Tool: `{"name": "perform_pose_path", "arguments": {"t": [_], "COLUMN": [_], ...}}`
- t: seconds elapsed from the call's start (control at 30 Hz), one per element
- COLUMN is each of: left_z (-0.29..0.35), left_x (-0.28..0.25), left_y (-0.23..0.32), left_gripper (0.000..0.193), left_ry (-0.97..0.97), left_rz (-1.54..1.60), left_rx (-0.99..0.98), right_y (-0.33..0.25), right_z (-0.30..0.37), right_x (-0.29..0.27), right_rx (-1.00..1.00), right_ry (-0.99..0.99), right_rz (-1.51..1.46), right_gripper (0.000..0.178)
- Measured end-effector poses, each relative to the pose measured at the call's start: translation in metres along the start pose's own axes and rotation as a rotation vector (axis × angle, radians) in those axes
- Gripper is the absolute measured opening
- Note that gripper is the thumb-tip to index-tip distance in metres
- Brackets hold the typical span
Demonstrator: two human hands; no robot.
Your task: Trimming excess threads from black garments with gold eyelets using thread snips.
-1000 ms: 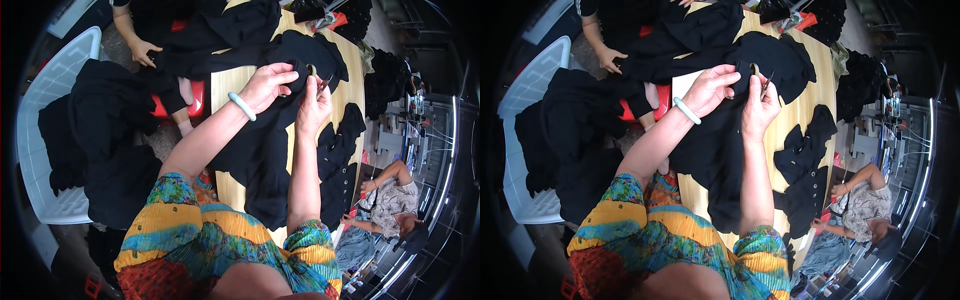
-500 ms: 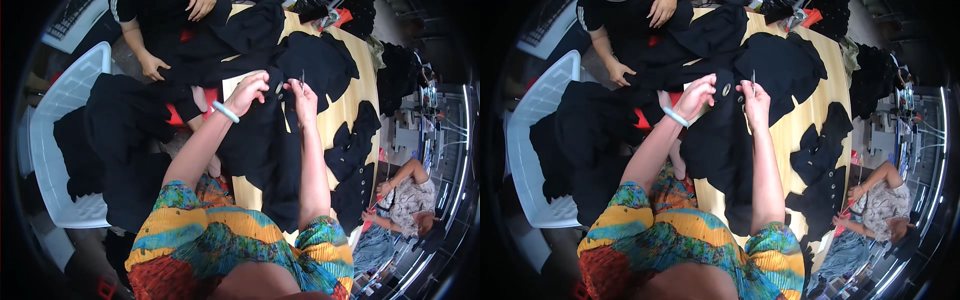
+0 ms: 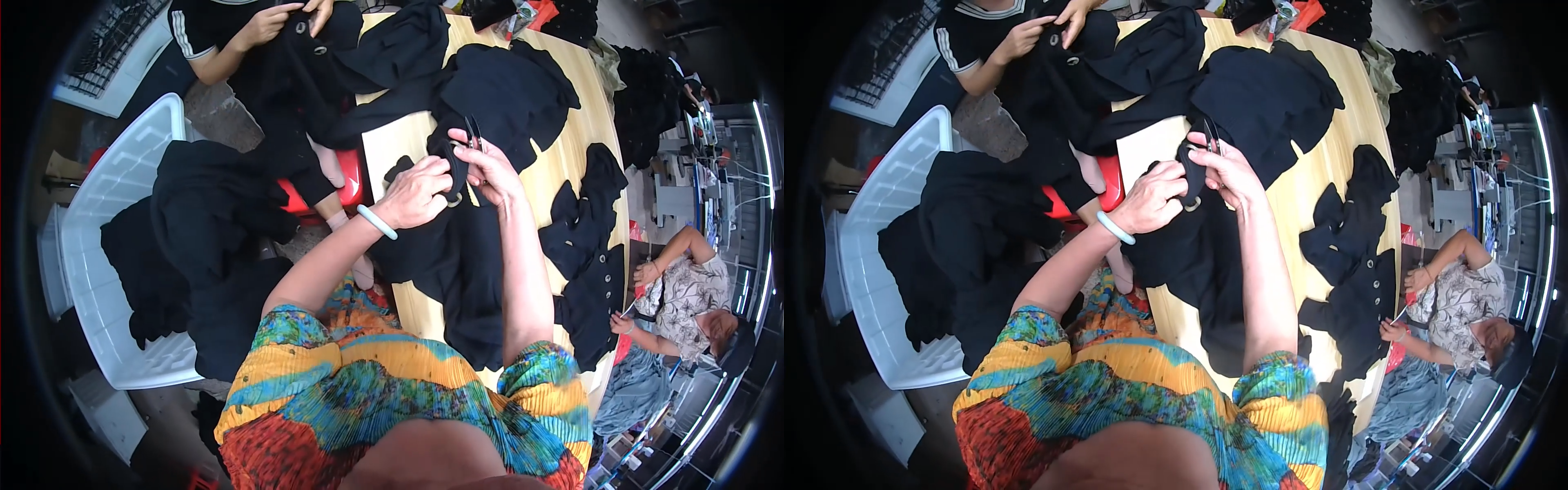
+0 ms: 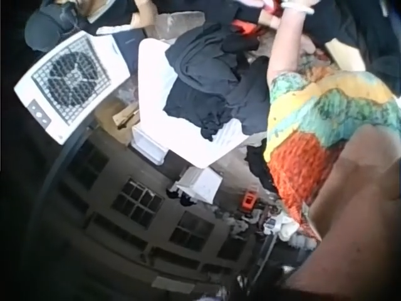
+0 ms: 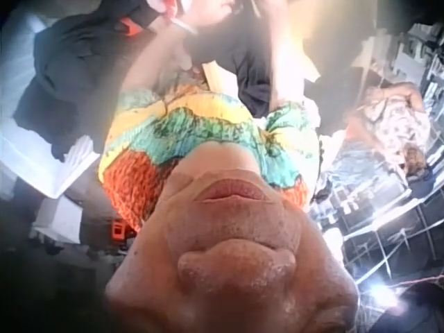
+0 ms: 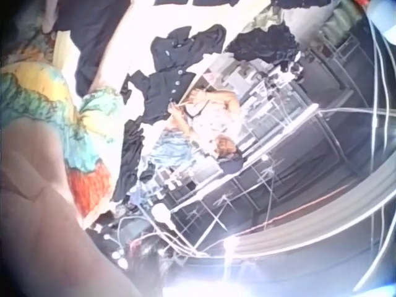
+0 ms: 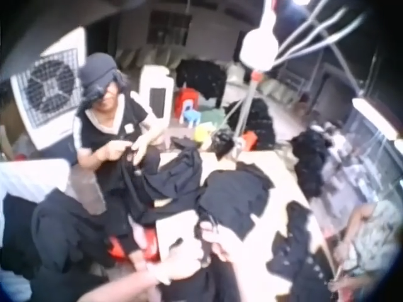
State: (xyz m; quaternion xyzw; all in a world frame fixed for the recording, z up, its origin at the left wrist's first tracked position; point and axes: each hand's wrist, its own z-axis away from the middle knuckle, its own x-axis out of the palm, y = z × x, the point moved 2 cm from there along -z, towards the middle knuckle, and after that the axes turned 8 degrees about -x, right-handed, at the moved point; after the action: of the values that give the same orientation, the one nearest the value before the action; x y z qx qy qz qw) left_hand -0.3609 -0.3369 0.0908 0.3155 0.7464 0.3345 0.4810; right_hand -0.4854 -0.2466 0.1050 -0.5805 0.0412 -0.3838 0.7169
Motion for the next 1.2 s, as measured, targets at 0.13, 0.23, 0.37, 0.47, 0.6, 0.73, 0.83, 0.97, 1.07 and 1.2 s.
{"name": "perform_pose_path", "arguments": {"t": [0.13, 0.23, 0.37, 0.47, 0.6, 0.73, 0.83, 0.97, 1.07, 1.2], "left_z": [0.018, 0.024, -0.003, -0.023, -0.030, -0.039, -0.047, -0.056, -0.060, -0.060], "left_x": [0.018, 0.038, 0.018, 0.003, -0.009, -0.002, -0.011, -0.019, -0.027, -0.052], "left_y": [-0.005, -0.024, -0.001, 0.024, 0.044, 0.033, 0.042, 0.031, 0.018, 0.020], "left_gripper": [0.007, 0.008, 0.028, 0.053, 0.049, 0.035, 0.026, 0.021, 0.017, 0.020], "left_ry": [-0.040, -0.141, -0.116, 0.079, 0.069, 0.259, 0.256, 0.353, 0.218, 0.053], "left_rz": [0.120, 0.368, 0.969, 0.853, 0.513, 0.256, 0.502, 0.349, 1.197, 1.668], "left_rx": [-0.021, -0.198, -0.690, -0.524, -0.347, -0.290, -0.219, -0.315, -0.465, -0.420], "right_y": [0.018, 0.014, -0.014, -0.032, -0.041, -0.048, -0.056, -0.058, -0.064, -0.074], "right_z": [0.016, 0.024, 0.027, 0.032, 0.044, 0.042, 0.037, 0.026, 0.035, 0.031], "right_x": [-0.002, 0.000, 0.023, 0.035, 0.039, 0.032, 0.046, 0.054, 0.055, 0.049], "right_rx": [-0.012, -0.092, -0.294, -0.421, -0.552, -0.556, -0.625, -0.618, -0.531, -0.496], "right_ry": [0.157, 0.306, 0.347, 0.364, 0.389, 0.445, 0.422, 0.451, 0.304, 0.228], "right_rz": [0.263, 0.249, 0.243, 0.238, 0.337, 0.353, 0.233, 0.268, 0.244, 0.187], "right_gripper": [0.034, 0.030, 0.026, 0.027, 0.029, 0.027, 0.027, 0.030, 0.033, 0.033]}}
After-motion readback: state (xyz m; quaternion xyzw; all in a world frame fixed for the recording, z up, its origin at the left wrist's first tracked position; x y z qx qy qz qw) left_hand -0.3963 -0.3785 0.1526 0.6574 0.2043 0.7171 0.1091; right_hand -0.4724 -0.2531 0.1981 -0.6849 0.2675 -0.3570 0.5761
